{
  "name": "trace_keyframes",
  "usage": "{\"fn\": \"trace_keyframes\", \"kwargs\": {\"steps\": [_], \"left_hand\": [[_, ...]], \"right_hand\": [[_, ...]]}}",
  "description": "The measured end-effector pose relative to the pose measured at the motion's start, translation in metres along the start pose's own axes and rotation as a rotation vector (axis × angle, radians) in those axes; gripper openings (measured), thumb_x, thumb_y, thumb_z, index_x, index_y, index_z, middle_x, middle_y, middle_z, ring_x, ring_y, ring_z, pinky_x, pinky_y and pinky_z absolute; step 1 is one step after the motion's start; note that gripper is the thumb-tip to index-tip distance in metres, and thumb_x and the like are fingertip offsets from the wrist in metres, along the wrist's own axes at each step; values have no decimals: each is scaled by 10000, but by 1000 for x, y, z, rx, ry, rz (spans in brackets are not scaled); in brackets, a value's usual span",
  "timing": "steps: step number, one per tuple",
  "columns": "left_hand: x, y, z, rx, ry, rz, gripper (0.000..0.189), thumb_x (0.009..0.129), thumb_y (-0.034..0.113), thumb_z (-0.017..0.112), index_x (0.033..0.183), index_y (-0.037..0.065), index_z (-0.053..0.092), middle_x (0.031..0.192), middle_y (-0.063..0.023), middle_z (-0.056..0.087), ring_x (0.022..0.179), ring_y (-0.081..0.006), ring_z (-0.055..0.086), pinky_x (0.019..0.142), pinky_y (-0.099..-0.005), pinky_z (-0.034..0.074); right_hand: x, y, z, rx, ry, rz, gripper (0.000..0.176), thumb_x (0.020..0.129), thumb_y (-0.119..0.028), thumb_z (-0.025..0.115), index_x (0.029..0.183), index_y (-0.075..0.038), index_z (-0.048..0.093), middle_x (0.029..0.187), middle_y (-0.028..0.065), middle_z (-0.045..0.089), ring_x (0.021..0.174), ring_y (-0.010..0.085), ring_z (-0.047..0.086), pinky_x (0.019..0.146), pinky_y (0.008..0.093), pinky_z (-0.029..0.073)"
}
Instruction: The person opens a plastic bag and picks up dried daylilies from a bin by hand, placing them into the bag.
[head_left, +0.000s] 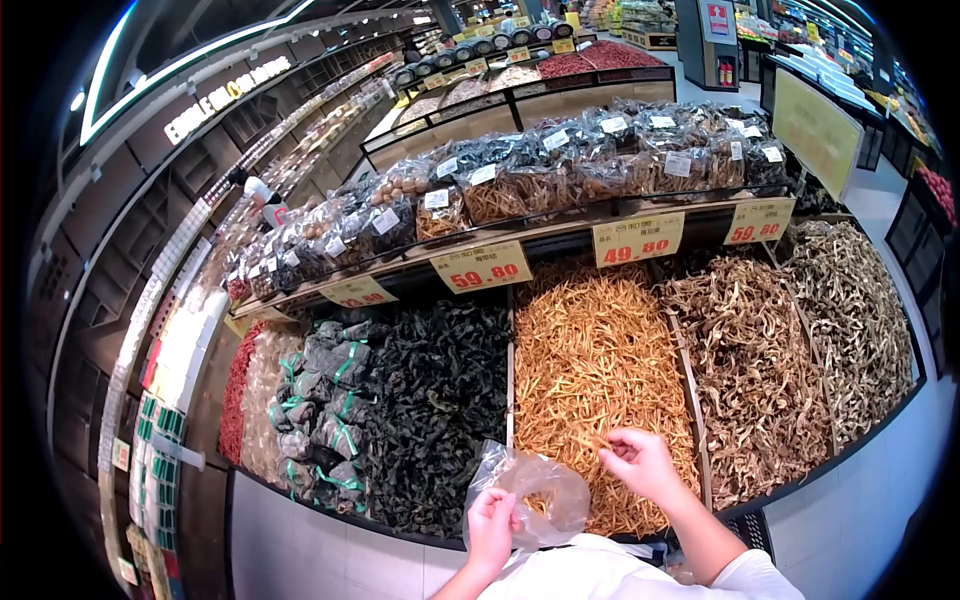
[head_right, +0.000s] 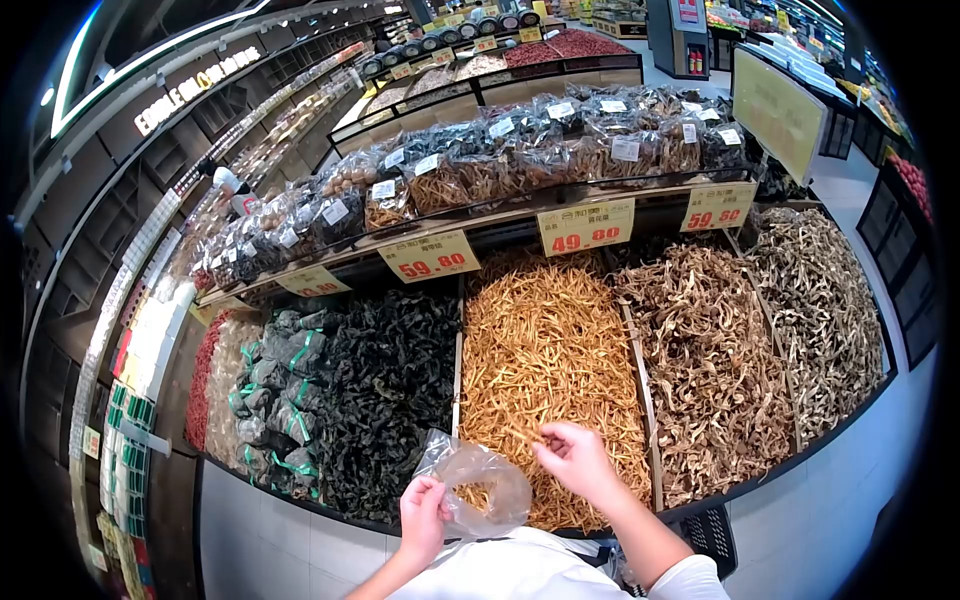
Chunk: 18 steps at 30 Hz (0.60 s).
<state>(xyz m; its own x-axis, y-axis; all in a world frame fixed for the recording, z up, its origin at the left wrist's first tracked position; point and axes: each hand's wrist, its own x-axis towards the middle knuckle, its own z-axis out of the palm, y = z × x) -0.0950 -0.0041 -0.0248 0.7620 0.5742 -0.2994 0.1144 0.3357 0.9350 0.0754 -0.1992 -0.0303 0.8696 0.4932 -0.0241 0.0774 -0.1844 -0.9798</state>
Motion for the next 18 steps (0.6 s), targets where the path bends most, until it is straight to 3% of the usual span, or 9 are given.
{"fn": "trace_keyframes", "kwargs": {"steps": [3,6,9,13,15,18], "left_hand": [[-1,1,4,8,-11,-9,90,971,101,566,888,78,537,661,29,520,535,-45,483,501,-205,427],[0,-4,-1,22,-9,27,82,980,99,578,916,61,546,681,22,536,543,-42,488,507,-203,422],[-4,0,2,1,-4,24,85,979,99,580,914,58,542,691,21,539,546,-42,491,509,-203,424],[-5,-4,-2,8,-18,35,86,976,94,584,911,56,543,697,19,542,557,-41,499,522,-203,429],[-6,-2,0,20,-22,36,88,973,92,575,897,66,539,690,24,538,553,-40,499,515,-195,425],[-10,-1,-2,43,-50,36,94,971,91,569,884,76,535,683,28,536,557,-41,504,512,-189,421]], "right_hand": [[-28,-5,8,72,-222,14,250,867,-75,743,1093,18,693,873,28,684,758,56,621,648,202,523],[-46,30,22,143,-391,55,290,874,-129,736,1120,15,682,861,51,689,738,71,625,657,222,530],[-47,41,30,44,-566,65,292,882,-136,729,1133,5,679,850,39,687,737,64,619,670,221,523],[-42,49,65,110,-626,54,268,893,-139,722,1112,5,667,837,9,675,728,59,604,671,226,514],[-38,65,98,201,-633,134,272,896,-79,715,1147,4,649,906,13,659,803,52,589,709,223,510],[-31,81,144,374,-445,132,193,926,-103,663,1093,-7,644,896,7,642,816,85,591,730,266,508]]}}
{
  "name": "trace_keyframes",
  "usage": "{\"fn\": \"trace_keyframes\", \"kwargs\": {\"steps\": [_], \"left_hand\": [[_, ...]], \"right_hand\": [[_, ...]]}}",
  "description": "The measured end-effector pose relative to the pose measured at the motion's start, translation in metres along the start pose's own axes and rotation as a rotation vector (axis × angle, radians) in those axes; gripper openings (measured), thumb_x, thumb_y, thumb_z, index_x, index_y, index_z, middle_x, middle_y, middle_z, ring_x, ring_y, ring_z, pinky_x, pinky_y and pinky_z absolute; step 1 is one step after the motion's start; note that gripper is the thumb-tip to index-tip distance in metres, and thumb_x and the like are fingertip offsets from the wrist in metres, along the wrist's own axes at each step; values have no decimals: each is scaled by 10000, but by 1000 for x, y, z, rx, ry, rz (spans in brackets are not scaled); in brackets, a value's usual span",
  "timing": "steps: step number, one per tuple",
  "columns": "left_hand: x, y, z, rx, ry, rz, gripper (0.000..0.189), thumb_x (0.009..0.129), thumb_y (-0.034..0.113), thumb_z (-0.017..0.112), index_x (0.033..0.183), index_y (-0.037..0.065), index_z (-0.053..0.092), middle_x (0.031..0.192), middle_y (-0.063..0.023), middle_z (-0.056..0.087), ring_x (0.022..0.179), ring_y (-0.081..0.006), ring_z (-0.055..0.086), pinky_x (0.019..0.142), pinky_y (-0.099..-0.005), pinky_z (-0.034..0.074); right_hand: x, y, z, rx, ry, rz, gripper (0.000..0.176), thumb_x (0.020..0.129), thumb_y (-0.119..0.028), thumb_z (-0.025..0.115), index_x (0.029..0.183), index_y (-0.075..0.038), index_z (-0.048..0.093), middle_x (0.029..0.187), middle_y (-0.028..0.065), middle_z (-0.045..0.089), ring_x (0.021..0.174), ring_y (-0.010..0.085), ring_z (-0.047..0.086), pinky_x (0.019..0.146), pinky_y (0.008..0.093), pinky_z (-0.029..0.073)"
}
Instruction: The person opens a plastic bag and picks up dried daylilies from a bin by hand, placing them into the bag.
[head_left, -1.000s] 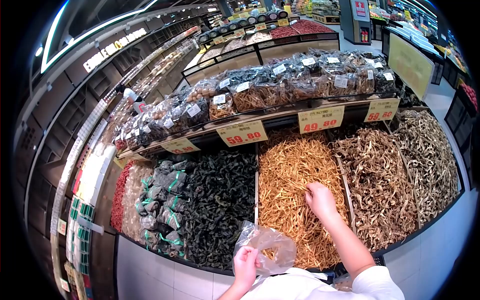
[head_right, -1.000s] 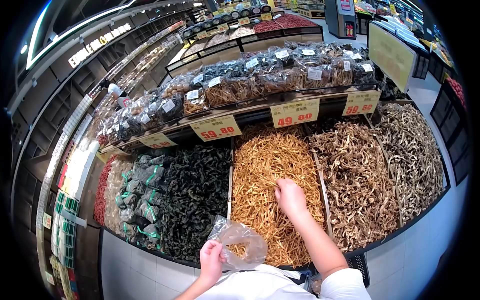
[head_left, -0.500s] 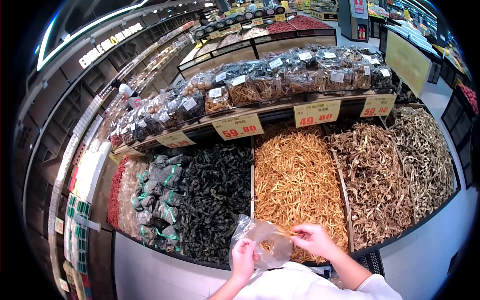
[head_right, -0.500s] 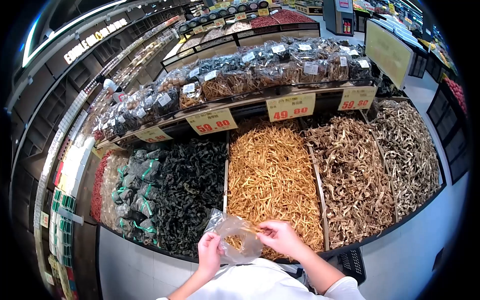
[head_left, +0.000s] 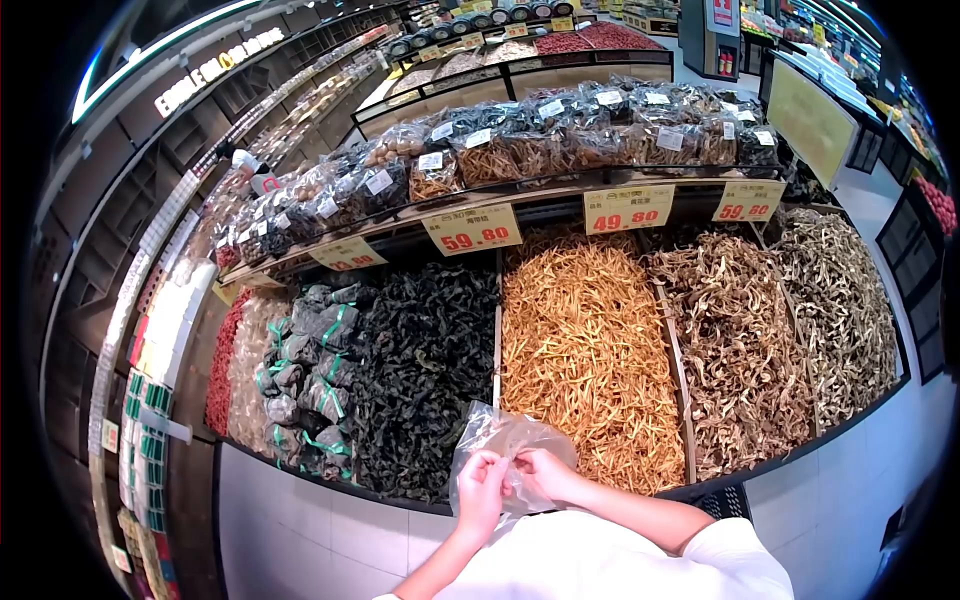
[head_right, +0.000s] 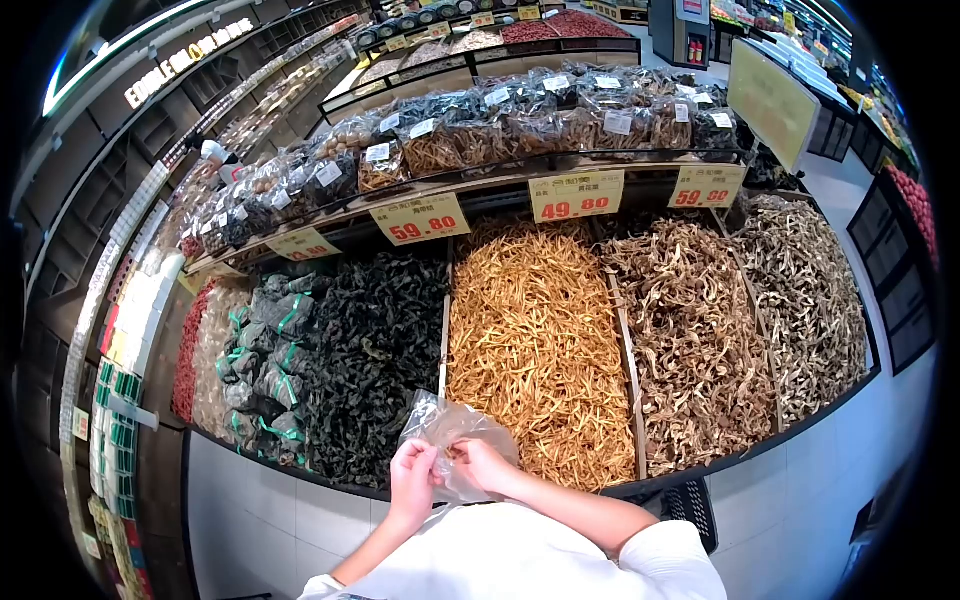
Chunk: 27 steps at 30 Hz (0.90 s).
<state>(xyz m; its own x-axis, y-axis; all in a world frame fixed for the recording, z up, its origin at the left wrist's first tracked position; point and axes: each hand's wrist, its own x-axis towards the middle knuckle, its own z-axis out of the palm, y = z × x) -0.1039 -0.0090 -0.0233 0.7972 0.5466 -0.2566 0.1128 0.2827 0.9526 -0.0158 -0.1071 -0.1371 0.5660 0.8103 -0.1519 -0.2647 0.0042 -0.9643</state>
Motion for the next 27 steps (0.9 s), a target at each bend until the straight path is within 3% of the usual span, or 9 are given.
{"fn": "trace_keyframes", "kwargs": {"steps": [2,3,5,8,13,15,17,22,27], "left_hand": [[-1,2,0,0,-25,7,95,972,92,571,884,75,537,684,27,538,565,-42,510,516,-190,422],[-2,2,0,-13,-29,7,97,972,93,573,883,75,537,686,26,541,571,-43,513,521,-191,424],[-4,4,-3,-23,-37,9,99,973,95,575,883,74,538,688,25,545,577,-44,517,527,-192,425],[-7,6,-8,-21,-43,17,99,973,94,575,883,73,538,694,24,550,585,-45,520,535,-192,426],[-10,13,-16,-34,-39,12,81,968,71,590,899,54,550,716,15,563,595,-45,526,543,-201,437],[-11,17,-19,-38,-34,9,80,965,67,589,896,59,549,715,14,565,596,-51,529,550,-205,440],[-13,24,-21,-36,-25,21,85,965,65,584,889,63,547,714,14,564,595,-53,529,554,-205,440],[-15,25,-30,-41,-53,27,92,965,67,587,884,64,544,713,16,561,594,-52,525,548,-204,434],[-23,31,-40,2,-79,19,96,966,81,597,890,69,540,719,20,563,601,-47,529,550,-200,440]], "right_hand": [[17,19,5,404,-275,172,241,953,-181,593,1111,-7,645,983,80,683,884,160,647,796,322,524],[14,20,5,402,-275,176,241,953,-181,593,1111,-7,645,983,80,683,884,160,647,796,322,524],[3,-25,7,-687,-372,-20,279,953,-223,554,1133,-31,647,1020,147,684,952,273,666,858,363,518],[-21,-52,-3,-591,-216,-255,266,928,-210,603,1131,-46,650,993,174,670,941,338,662,845,380,528],[-73,-73,-31,-522,162,-81,220,892,-159,687,1040,3,667,933,140,674,837,252,679,744,345,548],[-91,-60,-40,-456,356,44,204,882,-172,727,982,-2,674,767,67,650,687,131,627,635,275,521],[-105,-37,-48,-436,485,80,196,874,-177,746,963,-15,679,702,34,623,643,100,591,606,262,508],[-114,-29,-43,-411,451,158,509,821,-297,809,1188,-23,588,771,21,596,683,93,568,637,261,500],[-86,-54,-28,-547,398,118,563,810,-358,800,1198,-11,585,763,57,598,700,169,590,628,320,495]]}}
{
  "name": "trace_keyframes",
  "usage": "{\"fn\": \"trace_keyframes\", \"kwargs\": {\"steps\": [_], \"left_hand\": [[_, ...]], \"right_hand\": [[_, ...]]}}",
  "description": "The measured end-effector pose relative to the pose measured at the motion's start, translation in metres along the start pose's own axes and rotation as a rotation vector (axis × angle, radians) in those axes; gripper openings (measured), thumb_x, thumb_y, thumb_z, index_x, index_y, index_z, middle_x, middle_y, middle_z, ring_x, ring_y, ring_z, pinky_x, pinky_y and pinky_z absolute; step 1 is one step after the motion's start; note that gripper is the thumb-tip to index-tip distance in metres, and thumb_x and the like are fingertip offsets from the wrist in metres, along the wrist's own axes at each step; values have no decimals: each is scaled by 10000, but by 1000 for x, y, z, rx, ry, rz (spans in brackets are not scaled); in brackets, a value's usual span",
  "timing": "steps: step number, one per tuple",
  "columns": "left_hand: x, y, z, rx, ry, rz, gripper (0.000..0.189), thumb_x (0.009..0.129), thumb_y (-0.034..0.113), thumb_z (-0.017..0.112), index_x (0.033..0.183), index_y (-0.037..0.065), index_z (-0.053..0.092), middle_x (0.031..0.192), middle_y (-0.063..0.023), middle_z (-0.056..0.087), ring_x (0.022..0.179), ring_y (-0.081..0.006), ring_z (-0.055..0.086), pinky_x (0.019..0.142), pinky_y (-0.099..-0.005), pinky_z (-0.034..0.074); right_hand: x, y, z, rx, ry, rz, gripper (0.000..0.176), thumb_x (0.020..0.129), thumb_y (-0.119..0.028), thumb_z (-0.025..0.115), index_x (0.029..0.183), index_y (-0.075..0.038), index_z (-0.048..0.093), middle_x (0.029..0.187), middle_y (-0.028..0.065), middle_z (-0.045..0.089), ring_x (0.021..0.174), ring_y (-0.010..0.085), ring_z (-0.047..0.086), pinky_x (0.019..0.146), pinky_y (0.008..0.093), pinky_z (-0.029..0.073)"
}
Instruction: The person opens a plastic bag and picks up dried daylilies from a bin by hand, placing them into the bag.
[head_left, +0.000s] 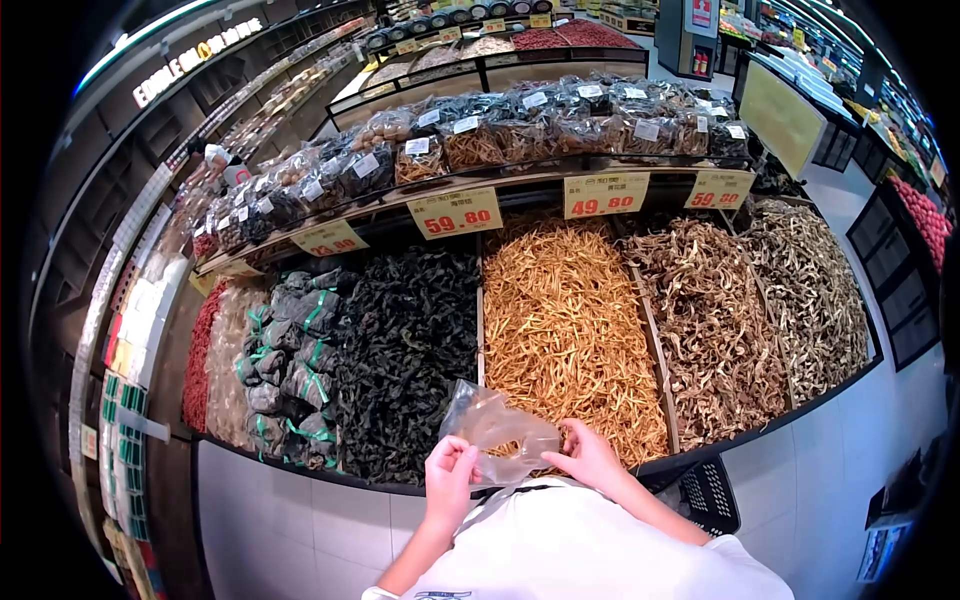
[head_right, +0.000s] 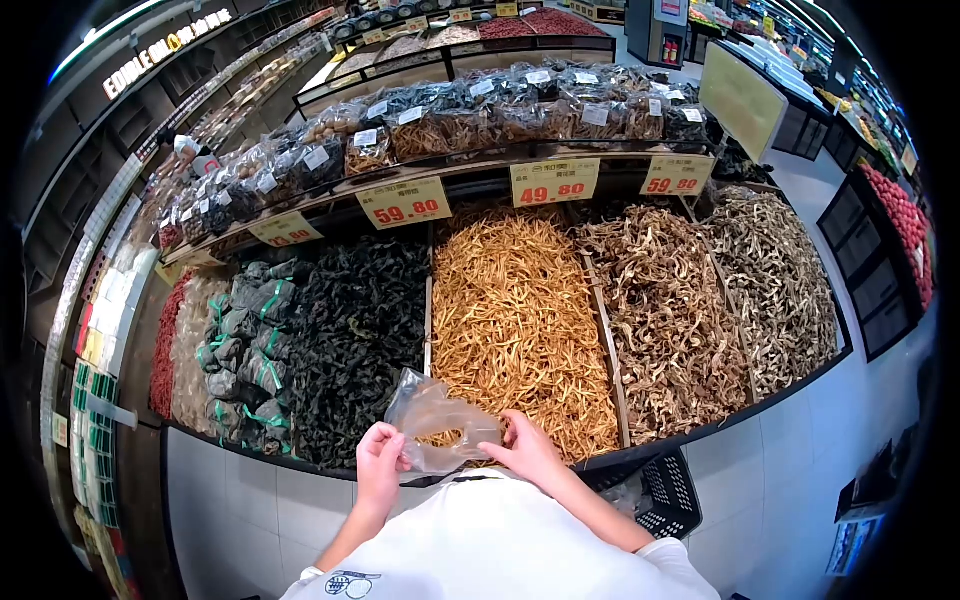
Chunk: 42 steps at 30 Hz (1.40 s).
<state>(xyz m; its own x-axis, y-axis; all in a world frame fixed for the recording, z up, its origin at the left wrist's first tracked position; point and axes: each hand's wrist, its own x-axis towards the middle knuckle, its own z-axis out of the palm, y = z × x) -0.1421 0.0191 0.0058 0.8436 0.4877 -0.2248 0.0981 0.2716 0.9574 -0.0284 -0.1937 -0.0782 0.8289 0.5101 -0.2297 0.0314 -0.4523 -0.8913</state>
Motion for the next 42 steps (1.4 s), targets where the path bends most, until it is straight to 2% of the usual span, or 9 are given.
{"fn": "trace_keyframes", "kwargs": {"steps": [7,10,15,23,28,30,34,39,42], "left_hand": [[-5,13,-14,30,-16,106,125,948,70,632,888,71,523,738,23,569,608,-38,531,550,-189,452],[-4,20,-28,30,42,166,135,940,65,643,887,73,519,734,20,563,588,-40,525,539,-187,446],[-6,49,-52,-19,144,345,138,940,76,624,877,75,502,718,9,547,581,-55,503,526,-199,413],[-14,95,-58,-224,87,517,197,891,64,614,842,74,424,739,-16,485,606,-54,407,507,-196,328],[-7,115,-25,-244,-199,533,188,891,103,642,871,50,464,752,-48,530,609,-86,463,557,-217,393],[-1,113,-3,-229,-332,511,149,904,79,639,895,32,498,804,-78,585,667,-100,537,603,-215,437],[6,95,36,-196,-600,399,143,888,5,667,1001,-4,579,940,-55,606,833,-92,592,748,-237,489],[23,49,77,-108,-721,158,85,951,47,635,1009,5,589,865,-4,615,742,-45,585,650,-196,480],[51,-3,86,-40,-677,140,143,949,106,652,1035,4,602,861,-21,646,730,-57,601,641,-215,496]], "right_hand": [[31,-9,25,-107,18,-310,225,920,-202,648,845,9,624,785,154,577,726,305,585,679,388,475],[36,-25,33,14,-44,-348,226,927,-189,637,838,16,609,759,144,544,700,291,545,666,378,455],[35,-54,41,376,-221,-255,217,1000,-187,583,903,7,592,839,11,540,744,97,521,672,277,442],[-4,-134,-4,793,-267,-414,149,1035,-102,496,1011,13,587,963,35,576,903,120,609,818,275,503],[-39,-145,-60,818,23,-647,157,1007,-142,543,1021,7,592,982,51,587,901,136,591,834,290,488],[-60,-155,-78,952,286,-561,148,999,-147,551,1012,-3,581,981,52,591,887,129,580,818,288,479],[-86,-147,-124,889,530,-705,183,1016,-186,527,963,-15,559,958,58,602,852,127,583,782,276,486],[-86,-131,-132,687,845,-449,229,1031,-189,510,850,-49,511,808,-17,554,736,58,526,690,229,452],[-60,-59,-133,484,758,-343,284,1010,-171,561,765,-77,453,756,-46,481,673,34,413,618,217,374]]}}
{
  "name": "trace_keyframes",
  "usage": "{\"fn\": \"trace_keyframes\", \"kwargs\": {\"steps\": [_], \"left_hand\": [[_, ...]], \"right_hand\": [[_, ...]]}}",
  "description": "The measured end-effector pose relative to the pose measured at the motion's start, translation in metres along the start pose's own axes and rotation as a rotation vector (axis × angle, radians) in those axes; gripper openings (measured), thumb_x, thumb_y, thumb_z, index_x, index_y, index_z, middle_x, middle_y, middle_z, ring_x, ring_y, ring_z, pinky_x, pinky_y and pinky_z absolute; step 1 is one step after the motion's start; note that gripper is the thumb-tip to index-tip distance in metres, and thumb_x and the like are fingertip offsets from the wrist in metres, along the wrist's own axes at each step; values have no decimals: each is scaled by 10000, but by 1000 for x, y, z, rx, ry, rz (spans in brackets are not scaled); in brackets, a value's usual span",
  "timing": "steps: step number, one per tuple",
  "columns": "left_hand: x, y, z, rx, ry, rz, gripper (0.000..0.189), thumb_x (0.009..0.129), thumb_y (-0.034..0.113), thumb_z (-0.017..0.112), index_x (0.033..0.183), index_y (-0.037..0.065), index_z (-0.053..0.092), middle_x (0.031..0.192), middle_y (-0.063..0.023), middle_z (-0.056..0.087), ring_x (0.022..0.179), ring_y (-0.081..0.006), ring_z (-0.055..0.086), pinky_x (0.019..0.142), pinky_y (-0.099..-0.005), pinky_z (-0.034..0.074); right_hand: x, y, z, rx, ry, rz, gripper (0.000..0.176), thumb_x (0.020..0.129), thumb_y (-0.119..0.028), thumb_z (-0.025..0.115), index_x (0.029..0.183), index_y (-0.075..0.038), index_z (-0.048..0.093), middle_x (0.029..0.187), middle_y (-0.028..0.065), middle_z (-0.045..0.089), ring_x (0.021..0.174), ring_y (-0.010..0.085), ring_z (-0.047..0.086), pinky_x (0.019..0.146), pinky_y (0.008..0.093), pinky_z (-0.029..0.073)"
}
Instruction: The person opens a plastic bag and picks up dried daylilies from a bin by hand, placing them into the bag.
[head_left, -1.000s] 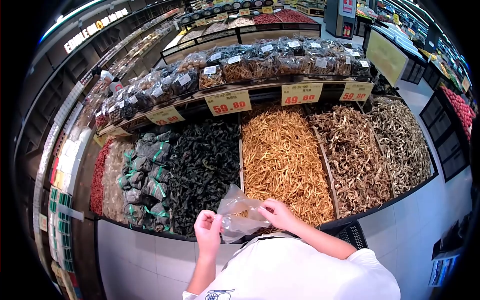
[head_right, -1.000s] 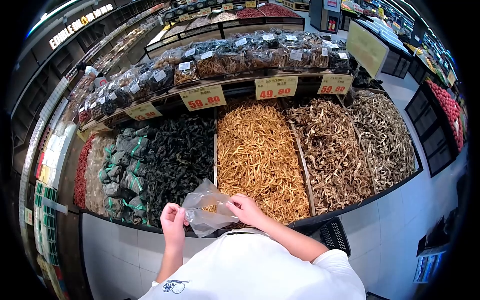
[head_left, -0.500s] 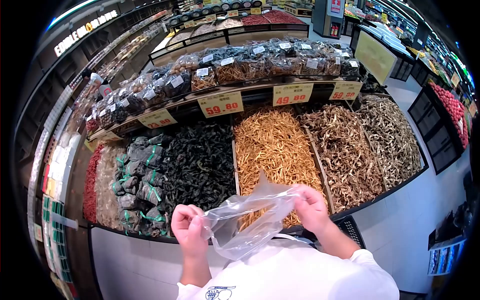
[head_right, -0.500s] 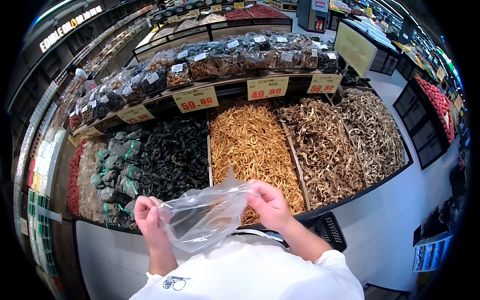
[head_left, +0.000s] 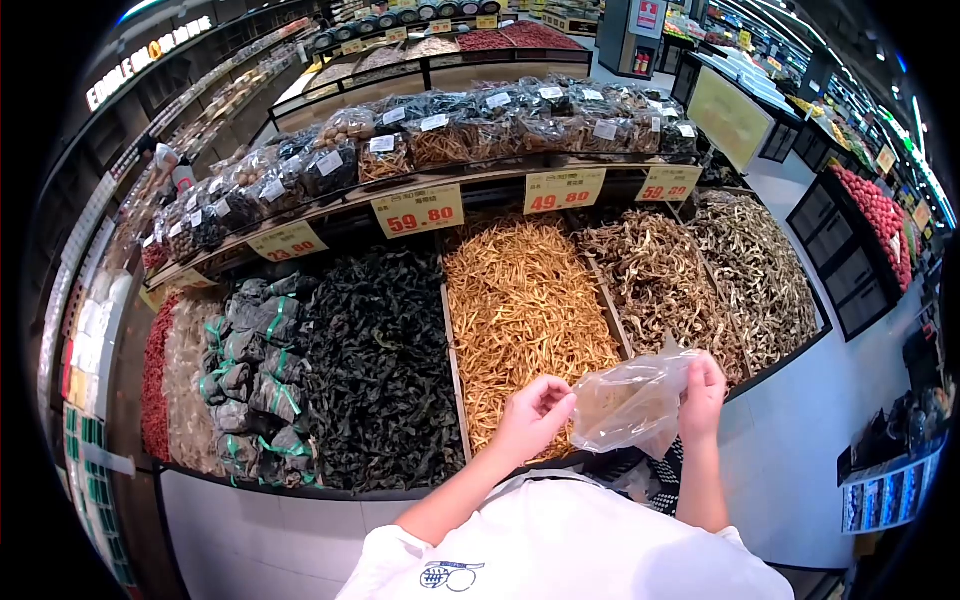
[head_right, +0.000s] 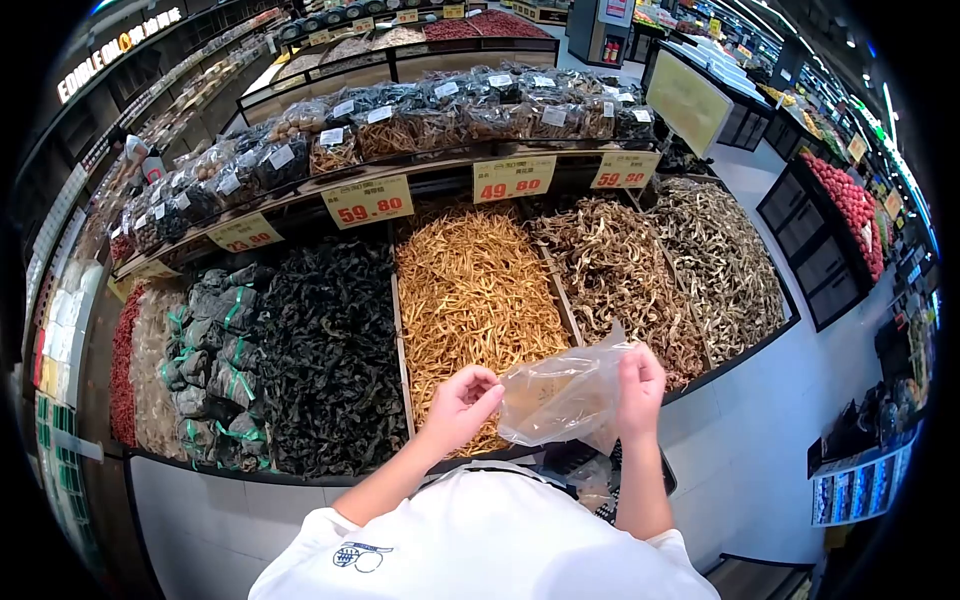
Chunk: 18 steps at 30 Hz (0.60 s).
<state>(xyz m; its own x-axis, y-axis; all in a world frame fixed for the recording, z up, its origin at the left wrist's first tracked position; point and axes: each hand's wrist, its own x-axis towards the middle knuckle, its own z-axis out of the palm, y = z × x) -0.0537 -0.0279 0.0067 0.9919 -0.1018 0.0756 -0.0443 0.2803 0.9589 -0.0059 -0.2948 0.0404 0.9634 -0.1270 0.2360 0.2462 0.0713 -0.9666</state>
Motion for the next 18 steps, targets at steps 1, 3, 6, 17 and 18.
{"fn": "trace_keyframes", "kwargs": {"steps": [1,3,6,17,18], "left_hand": [[3,-9,-4,206,-1,-35,177,943,117,658,1072,11,600,914,-33,650,772,-67,604,661,-223,511],[4,-28,-14,476,-10,-81,287,926,154,674,1168,20,596,1027,-65,664,853,-102,606,728,-251,533],[-8,-60,-29,491,92,-82,312,903,175,695,1165,33,604,1012,-100,686,813,-146,664,728,-287,547],[-18,-98,-65,639,250,-210,282,879,127,710,1121,14,617,921,-22,621,714,-72,544,657,-242,483],[-16,-97,-66,646,274,-218,262,875,121,710,1098,12,625,900,-16,623,702,-72,542,652,-240,480]], "right_hand": [[-1,8,8,-52,-11,63,309,982,-125,597,735,-89,414,737,-50,446,661,35,367,602,218,339],[-1,36,20,-112,-48,82,377,920,-32,653,696,-107,359,714,-52,411,647,40,325,587,219,309],[-4,92,25,-26,-56,128,411,873,53,663,688,-109,333,718,-36,452,647,54,390,604,210,353],[-41,89,55,-756,-253,-90,389,759,-158,805,1061,-14,606,948,123,601,860,254,611,733,358,511],[-41,94,53,-841,-294,-142,325,775,-149,786,1023,-18,623,929,128,606,850,268,617,733,361,509]]}}
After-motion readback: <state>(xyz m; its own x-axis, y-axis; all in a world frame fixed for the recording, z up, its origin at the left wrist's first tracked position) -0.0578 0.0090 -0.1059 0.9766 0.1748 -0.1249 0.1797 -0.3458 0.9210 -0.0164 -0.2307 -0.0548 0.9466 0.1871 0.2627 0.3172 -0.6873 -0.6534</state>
